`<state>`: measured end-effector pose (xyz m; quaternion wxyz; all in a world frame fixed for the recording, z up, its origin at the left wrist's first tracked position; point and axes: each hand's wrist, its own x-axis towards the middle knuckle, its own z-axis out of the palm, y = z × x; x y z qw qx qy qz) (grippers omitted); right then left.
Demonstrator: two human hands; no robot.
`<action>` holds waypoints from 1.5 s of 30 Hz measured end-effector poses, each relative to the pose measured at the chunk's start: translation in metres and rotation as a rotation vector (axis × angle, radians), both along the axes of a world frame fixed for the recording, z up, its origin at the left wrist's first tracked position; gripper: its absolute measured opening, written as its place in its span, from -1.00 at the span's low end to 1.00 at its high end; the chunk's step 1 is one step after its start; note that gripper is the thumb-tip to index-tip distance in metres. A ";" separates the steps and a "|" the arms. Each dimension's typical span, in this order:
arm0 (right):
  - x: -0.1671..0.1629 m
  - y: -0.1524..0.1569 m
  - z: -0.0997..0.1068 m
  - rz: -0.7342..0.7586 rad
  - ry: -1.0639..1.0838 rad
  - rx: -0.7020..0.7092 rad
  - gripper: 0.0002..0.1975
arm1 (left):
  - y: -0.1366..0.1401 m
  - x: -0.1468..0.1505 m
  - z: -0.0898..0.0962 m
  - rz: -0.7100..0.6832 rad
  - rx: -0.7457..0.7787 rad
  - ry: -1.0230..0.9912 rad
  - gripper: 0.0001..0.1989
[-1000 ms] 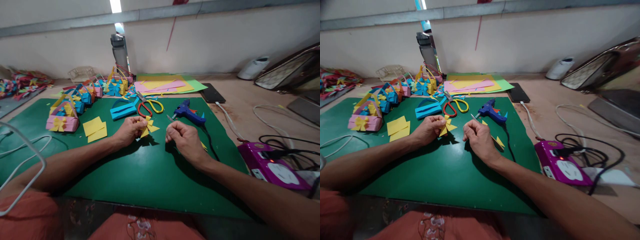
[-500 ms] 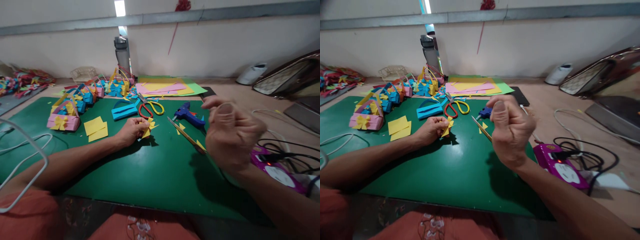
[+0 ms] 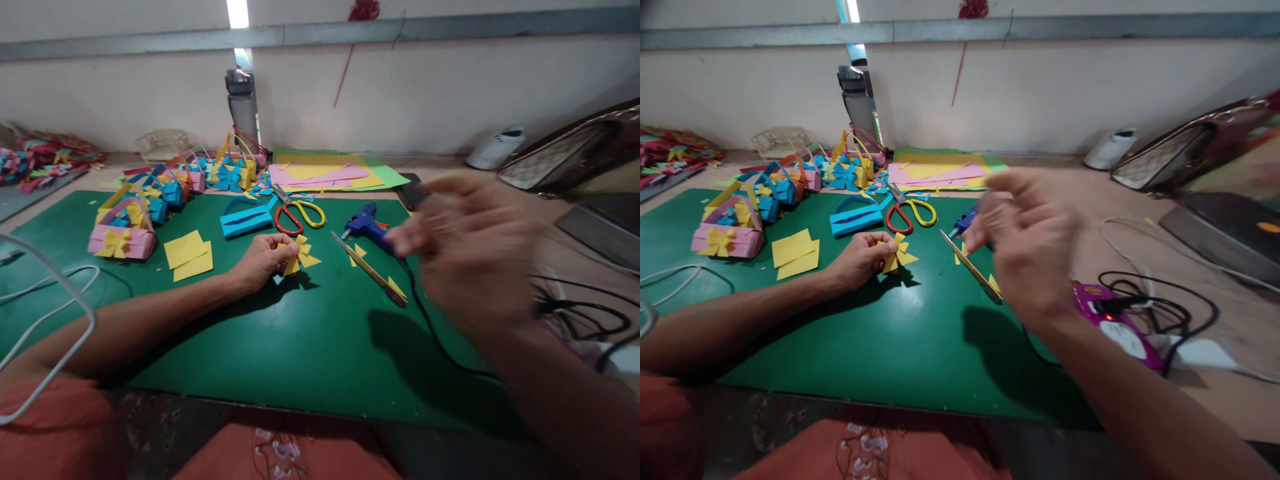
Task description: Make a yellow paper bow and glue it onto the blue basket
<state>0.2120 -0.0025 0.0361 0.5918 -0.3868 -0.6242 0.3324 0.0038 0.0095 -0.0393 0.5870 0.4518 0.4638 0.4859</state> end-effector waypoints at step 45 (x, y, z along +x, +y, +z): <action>-0.024 0.014 -0.048 0.351 -0.292 -0.319 -0.55 | -0.016 0.010 0.021 -0.137 0.059 0.209 -0.85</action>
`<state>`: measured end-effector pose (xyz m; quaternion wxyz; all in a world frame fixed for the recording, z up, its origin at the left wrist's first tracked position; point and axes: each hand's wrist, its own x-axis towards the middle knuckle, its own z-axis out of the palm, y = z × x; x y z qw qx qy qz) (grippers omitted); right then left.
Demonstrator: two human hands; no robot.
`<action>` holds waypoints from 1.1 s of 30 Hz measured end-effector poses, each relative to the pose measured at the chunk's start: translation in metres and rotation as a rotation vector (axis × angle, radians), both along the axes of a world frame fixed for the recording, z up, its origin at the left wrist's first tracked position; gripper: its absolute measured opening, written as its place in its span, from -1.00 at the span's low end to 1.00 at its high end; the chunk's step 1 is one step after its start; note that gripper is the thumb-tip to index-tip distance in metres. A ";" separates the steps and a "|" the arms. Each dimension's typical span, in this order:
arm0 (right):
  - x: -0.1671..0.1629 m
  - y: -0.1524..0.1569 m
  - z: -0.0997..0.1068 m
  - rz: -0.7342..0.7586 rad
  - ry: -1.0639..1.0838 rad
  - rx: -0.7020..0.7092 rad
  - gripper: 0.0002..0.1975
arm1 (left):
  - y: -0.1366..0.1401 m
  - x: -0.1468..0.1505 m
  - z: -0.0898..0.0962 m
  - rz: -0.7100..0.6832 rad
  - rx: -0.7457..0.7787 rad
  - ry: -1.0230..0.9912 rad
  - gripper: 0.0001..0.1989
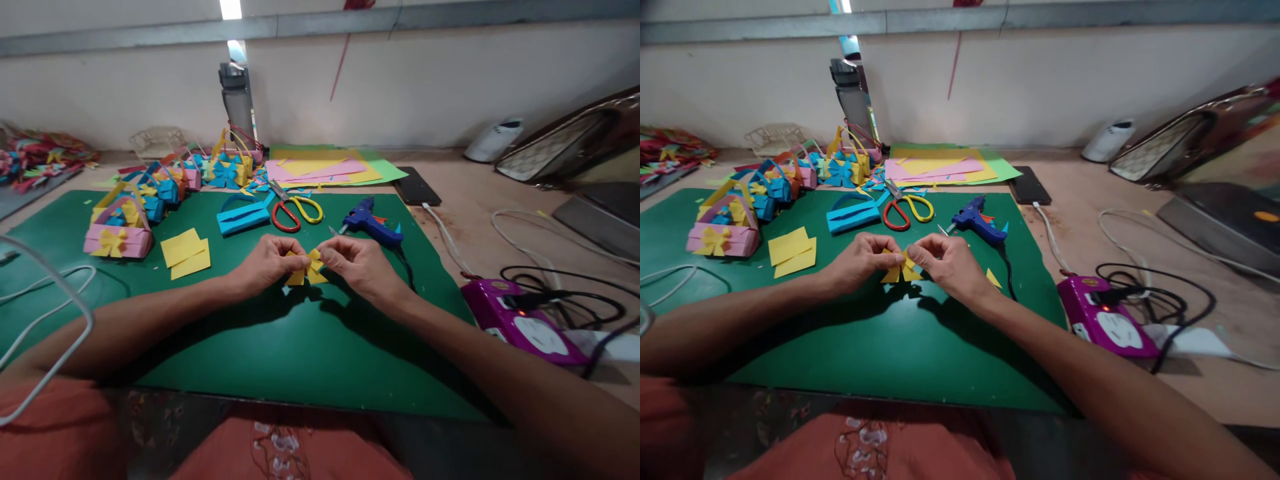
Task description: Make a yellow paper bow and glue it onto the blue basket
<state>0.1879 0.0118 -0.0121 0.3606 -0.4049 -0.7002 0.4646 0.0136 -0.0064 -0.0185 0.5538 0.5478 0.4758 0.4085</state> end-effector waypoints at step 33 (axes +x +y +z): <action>-0.005 -0.006 -0.005 -0.154 0.022 -0.044 -0.82 | 0.001 0.003 -0.010 -0.155 -0.247 -0.158 -0.73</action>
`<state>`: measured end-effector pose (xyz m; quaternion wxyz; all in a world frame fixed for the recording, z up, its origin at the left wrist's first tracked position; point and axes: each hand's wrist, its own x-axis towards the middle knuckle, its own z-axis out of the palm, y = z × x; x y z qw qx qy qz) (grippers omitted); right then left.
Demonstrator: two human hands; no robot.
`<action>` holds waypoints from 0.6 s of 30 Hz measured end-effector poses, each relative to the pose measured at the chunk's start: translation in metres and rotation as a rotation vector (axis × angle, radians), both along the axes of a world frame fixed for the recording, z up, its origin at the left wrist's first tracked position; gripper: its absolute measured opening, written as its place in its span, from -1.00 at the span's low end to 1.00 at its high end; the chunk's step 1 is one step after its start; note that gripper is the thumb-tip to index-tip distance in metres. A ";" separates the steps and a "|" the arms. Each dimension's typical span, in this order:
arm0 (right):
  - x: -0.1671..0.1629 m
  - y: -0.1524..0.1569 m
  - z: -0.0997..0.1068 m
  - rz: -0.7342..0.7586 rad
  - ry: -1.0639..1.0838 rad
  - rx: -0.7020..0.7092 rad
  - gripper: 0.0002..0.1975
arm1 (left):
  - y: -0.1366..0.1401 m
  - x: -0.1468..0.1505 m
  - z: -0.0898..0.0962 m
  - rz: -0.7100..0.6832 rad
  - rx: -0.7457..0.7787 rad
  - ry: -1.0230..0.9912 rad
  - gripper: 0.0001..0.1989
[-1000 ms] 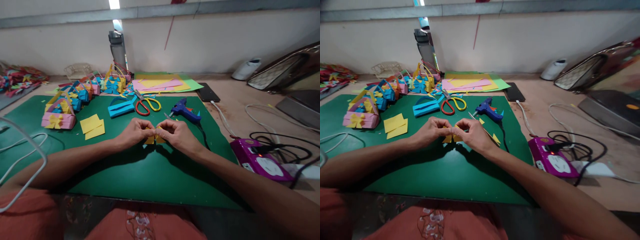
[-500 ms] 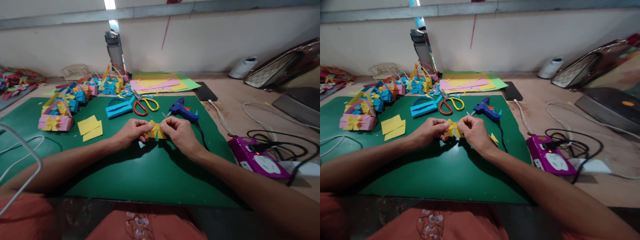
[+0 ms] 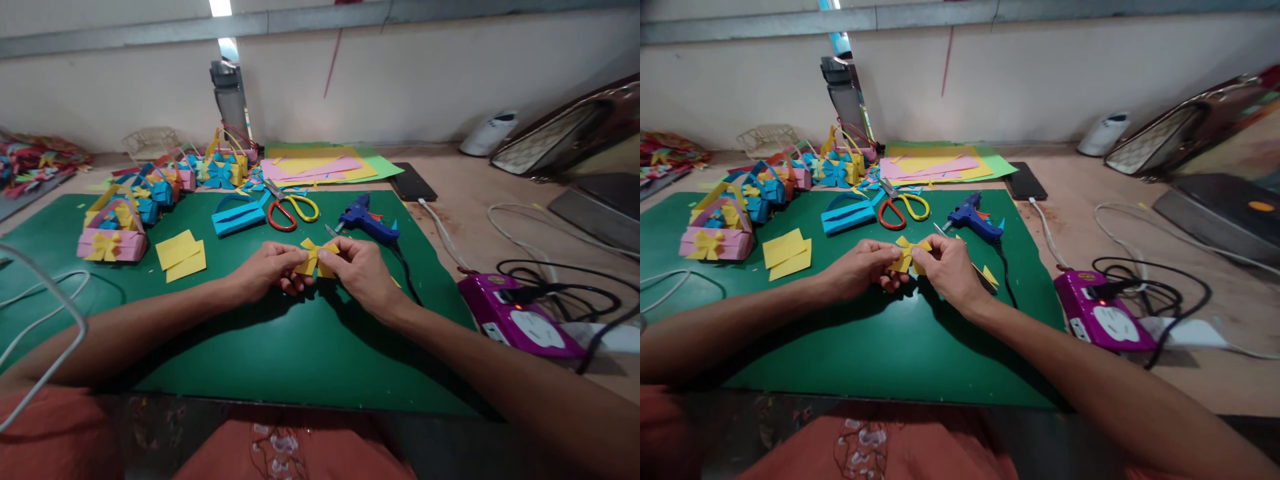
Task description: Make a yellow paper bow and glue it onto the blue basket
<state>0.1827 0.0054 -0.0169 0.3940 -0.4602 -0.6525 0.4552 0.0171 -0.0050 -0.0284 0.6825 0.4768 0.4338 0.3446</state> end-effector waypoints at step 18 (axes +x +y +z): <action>-0.001 -0.005 0.000 -0.041 -0.025 -0.006 -0.82 | -0.008 0.005 0.003 0.057 0.015 0.009 -0.91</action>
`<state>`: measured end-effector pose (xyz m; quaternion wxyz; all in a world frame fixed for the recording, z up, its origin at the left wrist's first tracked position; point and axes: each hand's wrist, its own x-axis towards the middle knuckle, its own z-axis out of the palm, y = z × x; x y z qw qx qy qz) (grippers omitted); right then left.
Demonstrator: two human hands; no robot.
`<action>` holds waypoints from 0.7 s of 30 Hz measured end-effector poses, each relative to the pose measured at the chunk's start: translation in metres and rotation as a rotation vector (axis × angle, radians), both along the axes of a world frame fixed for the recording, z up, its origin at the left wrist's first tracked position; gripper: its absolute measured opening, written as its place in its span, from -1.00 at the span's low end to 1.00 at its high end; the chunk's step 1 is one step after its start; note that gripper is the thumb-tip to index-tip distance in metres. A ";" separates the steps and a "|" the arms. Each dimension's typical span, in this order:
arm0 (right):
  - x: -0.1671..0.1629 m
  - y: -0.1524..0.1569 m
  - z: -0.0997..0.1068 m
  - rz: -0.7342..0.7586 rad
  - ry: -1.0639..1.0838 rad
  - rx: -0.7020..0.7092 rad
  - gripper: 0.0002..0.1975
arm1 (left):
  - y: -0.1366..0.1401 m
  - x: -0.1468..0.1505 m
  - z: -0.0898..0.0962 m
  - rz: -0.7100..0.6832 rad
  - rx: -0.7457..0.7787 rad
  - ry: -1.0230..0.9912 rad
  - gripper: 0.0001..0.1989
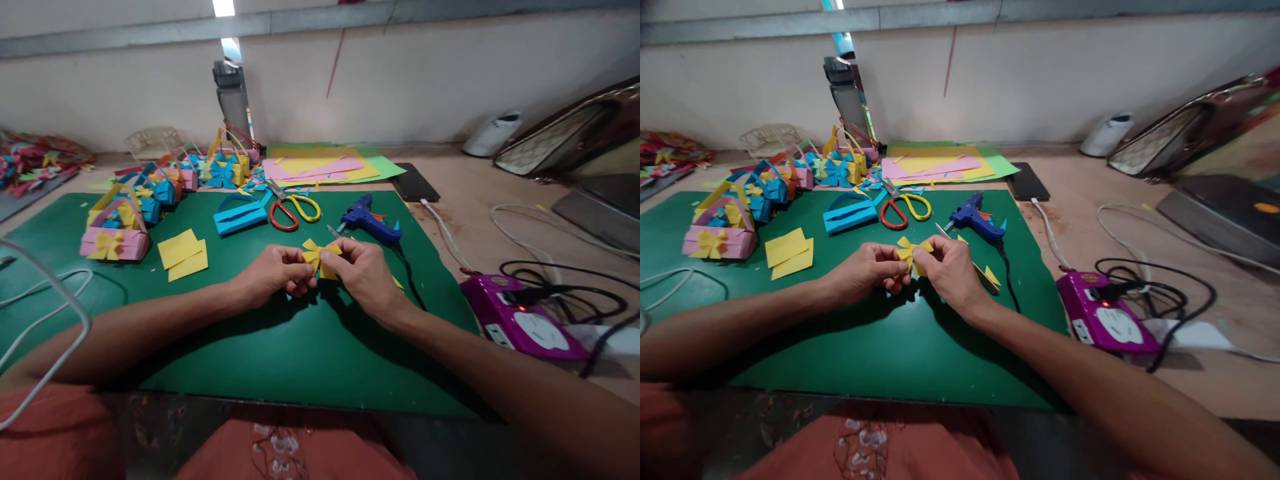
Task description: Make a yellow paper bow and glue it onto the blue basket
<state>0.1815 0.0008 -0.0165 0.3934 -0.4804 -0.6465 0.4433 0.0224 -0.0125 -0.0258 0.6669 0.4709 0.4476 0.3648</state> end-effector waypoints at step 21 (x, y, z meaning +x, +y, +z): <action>-0.001 -0.003 0.001 0.006 -0.025 -0.010 -0.82 | -0.002 0.002 0.001 0.048 0.021 0.041 -0.86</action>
